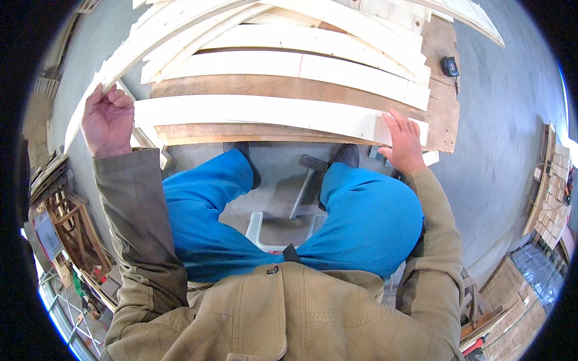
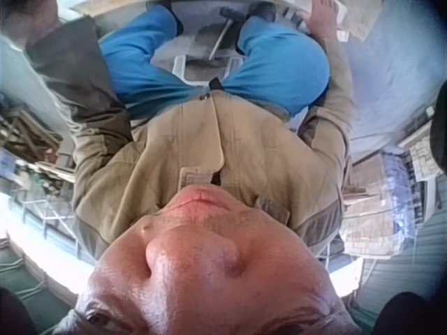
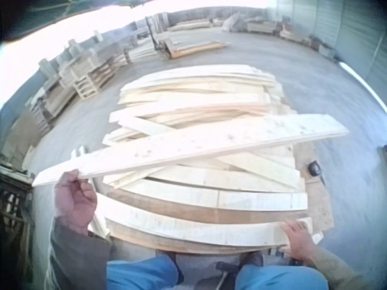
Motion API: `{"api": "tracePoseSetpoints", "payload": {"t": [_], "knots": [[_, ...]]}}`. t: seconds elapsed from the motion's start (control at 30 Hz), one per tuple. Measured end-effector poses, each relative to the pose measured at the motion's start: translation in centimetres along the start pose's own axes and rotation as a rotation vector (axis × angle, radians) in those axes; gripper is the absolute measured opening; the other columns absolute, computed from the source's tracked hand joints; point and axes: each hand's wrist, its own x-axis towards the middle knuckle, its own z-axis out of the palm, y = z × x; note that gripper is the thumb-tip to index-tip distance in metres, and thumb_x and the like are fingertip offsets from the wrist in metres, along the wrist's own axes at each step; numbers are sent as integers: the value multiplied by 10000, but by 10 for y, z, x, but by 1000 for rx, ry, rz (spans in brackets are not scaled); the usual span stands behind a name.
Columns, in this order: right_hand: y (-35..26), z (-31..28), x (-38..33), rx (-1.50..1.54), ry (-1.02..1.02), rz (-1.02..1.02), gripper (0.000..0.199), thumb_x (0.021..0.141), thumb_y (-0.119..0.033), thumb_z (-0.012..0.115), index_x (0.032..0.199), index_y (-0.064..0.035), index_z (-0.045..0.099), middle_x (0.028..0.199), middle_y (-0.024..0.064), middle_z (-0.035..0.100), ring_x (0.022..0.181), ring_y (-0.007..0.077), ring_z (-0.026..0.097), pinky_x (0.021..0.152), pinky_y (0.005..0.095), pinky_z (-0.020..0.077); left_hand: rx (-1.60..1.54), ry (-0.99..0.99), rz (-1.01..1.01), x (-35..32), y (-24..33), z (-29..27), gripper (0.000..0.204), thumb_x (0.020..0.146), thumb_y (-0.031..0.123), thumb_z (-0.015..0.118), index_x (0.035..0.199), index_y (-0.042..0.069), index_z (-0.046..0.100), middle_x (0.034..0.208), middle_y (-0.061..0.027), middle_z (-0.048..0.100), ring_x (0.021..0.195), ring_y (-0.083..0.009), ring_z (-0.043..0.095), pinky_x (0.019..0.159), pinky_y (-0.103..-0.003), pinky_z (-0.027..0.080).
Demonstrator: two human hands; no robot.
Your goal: The person assembles wooden planks on a workbench using a pneumatic nail gun and a hammer. They position each plank, drive nails, and occasionally tap the wood to align it before moving to the next piece.
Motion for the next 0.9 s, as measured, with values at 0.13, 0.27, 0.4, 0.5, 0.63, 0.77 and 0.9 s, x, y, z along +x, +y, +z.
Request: {"api": "tracePoseSetpoints", "payload": {"t": [0.13, 0.27, 0.4, 0.5, 0.63, 0.77, 0.9], "knots": [[-11, 9, 18, 2, -61, -61, 992, 702, -193, 935, 1569, -107, 461, 1598, 121, 472, 1473, 336, 452, 1241, 539, 310, 2, -4, -7, 3, 1, -3, 116, 1015, 80, 652, 1050, -30, 664, 887, -142, 698, 751, -190, 635, 681, -324, 538], [-15, 17, 26, -66, -67, -88, 960, 728, -122, 885, 1584, -110, 451, 1557, 130, 495, 1439, 343, 481, 1216, 510, 350, -5, 1, -14, 8, 1, -8, 124, 1028, 94, 652, 1076, -21, 655, 936, -142, 686, 772, -184, 624, 681, -322, 540], [-11, 23, 30, -77, -31, -113, 936, 728, -85, 870, 1573, -106, 467, 1501, 155, 529, 1377, 375, 523, 1183, 502, 389, 3, -39, -57, 11, 4, -16, 116, 1035, 85, 644, 1081, -21, 651, 933, -134, 674, 775, -182, 608, 690, -321, 530], [-8, 24, 38, -88, -55, -71, 922, 735, -73, 862, 1568, -99, 469, 1457, 169, 565, 1338, 390, 553, 1161, 505, 406, 10, -72, -61, 13, 9, -23, 112, 1042, 89, 636, 1080, -16, 649, 926, -129, 672, 780, -180, 606, 701, -326, 526], [-3, 19, 41, -63, -39, -129, 896, 748, -84, 864, 1557, -95, 477, 1446, 172, 582, 1321, 375, 572, 1152, 493, 415, 56, -62, -30, 22, 12, -36, 160, 1050, 81, 627, 1133, -55, 613, 911, -106, 596, 801, -167, 554, 720, -313, 495], [-1, 18, 40, -86, -73, -111, 900, 771, -81, 849, 1580, -106, 455, 1446, 160, 582, 1327, 378, 568, 1152, 503, 409, 44, -109, -62, 28, 18, -53, 136, 1074, 106, 609, 1089, -27, 624, 920, -127, 657, 823, -172, 609, 734, -320, 522], [0, 21, 44, -104, -90, -117, 760, 919, -58, 674, 1625, -152, 410, 1439, 172, 576, 1315, 381, 573, 1138, 504, 418, 80, -123, -52, 37, 25, -72, 146, 1075, 100, 611, 1102, -43, 618, 965, -134, 640, 829, -169, 586, 739, -315, 510]]}}
